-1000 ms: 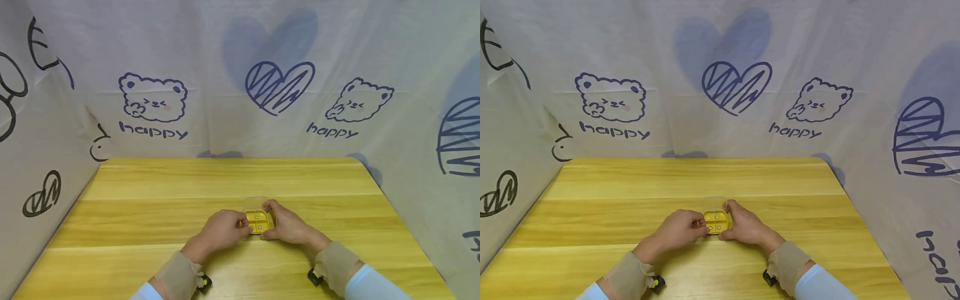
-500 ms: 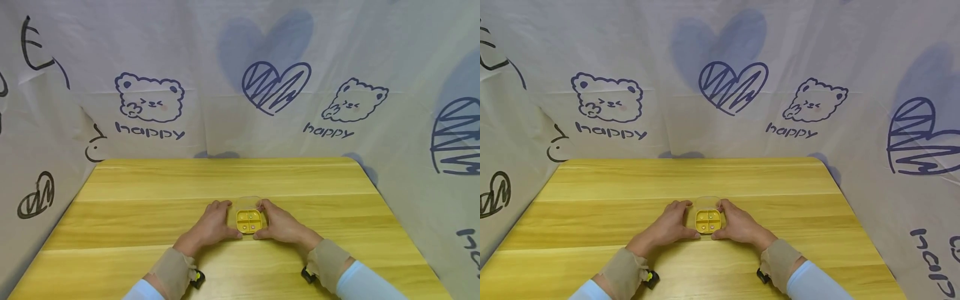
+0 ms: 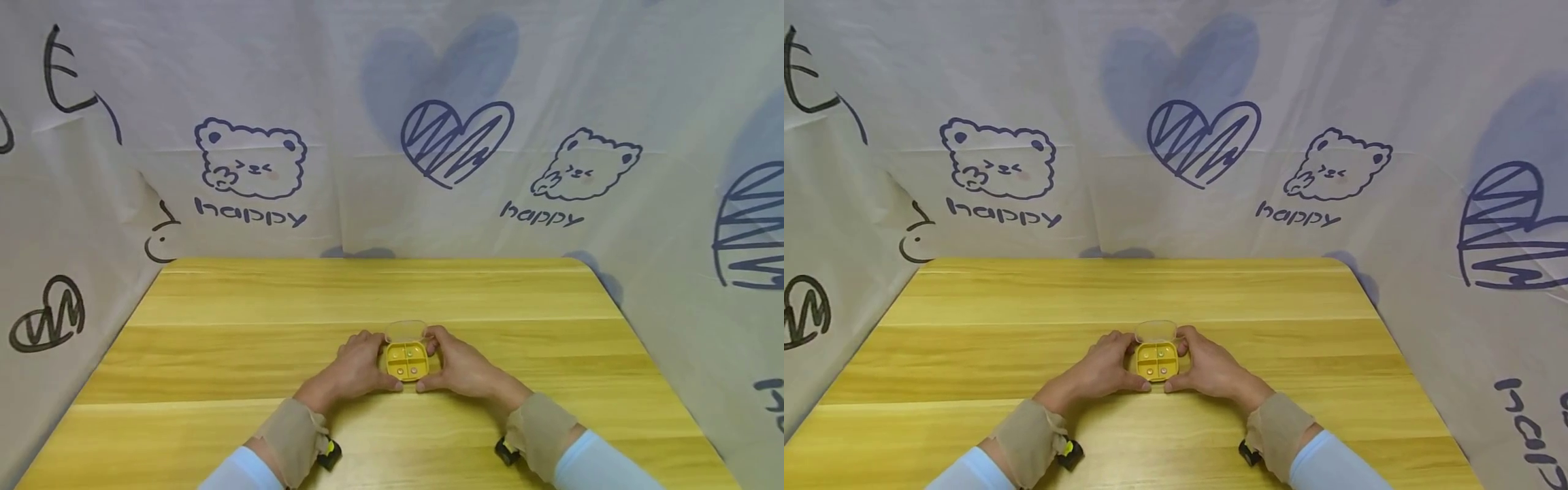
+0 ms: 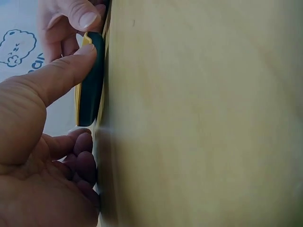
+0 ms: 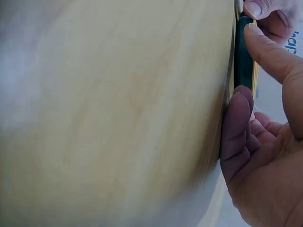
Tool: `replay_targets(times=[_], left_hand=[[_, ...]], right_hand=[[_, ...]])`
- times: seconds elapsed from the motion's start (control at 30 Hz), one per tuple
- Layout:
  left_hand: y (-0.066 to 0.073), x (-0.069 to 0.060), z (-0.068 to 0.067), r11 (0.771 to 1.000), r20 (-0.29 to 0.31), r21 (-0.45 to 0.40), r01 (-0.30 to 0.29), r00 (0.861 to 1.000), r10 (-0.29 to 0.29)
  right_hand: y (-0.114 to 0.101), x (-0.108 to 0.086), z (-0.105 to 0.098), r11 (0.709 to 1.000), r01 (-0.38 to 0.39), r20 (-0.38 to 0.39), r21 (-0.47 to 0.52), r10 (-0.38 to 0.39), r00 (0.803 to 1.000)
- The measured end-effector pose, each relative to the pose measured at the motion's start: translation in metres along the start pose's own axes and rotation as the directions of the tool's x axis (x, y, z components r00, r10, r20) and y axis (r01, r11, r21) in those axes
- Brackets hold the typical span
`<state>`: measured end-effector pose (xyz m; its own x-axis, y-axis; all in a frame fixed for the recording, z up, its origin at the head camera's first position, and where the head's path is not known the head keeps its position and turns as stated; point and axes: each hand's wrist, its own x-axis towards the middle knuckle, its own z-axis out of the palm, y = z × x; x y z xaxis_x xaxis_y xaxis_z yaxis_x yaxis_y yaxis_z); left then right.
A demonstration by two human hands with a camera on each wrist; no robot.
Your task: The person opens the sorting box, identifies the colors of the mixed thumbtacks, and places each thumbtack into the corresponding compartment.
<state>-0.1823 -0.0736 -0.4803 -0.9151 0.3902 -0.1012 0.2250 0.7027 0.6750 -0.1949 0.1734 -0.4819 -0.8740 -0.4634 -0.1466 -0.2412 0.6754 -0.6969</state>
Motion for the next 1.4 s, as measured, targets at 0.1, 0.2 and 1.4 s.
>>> replay_targets(times=[0.1, 0.2, 1.4], left_hand=[[-0.003, 0.001, 0.001, 1.000, 0.005, -0.002, 0.004, 1.000, -0.004], [-0.006, 0.003, -0.001, 1.000, 0.028, -0.014, -0.005, 1.000, 0.005], [-0.003, 0.002, -0.005, 1.000, 0.058, -0.019, -0.002, 0.998, 0.003]], right_hand=[[0.002, -0.001, -0.002, 0.992, -0.022, 0.042, 0.127, 0.017, 0.999], [0.006, -0.001, -0.008, 0.940, -0.080, 0.106, 0.332, 0.047, 0.993], [-0.011, 0.023, -0.006, 0.718, -0.187, -0.032, 0.670, 0.280, 0.960]])
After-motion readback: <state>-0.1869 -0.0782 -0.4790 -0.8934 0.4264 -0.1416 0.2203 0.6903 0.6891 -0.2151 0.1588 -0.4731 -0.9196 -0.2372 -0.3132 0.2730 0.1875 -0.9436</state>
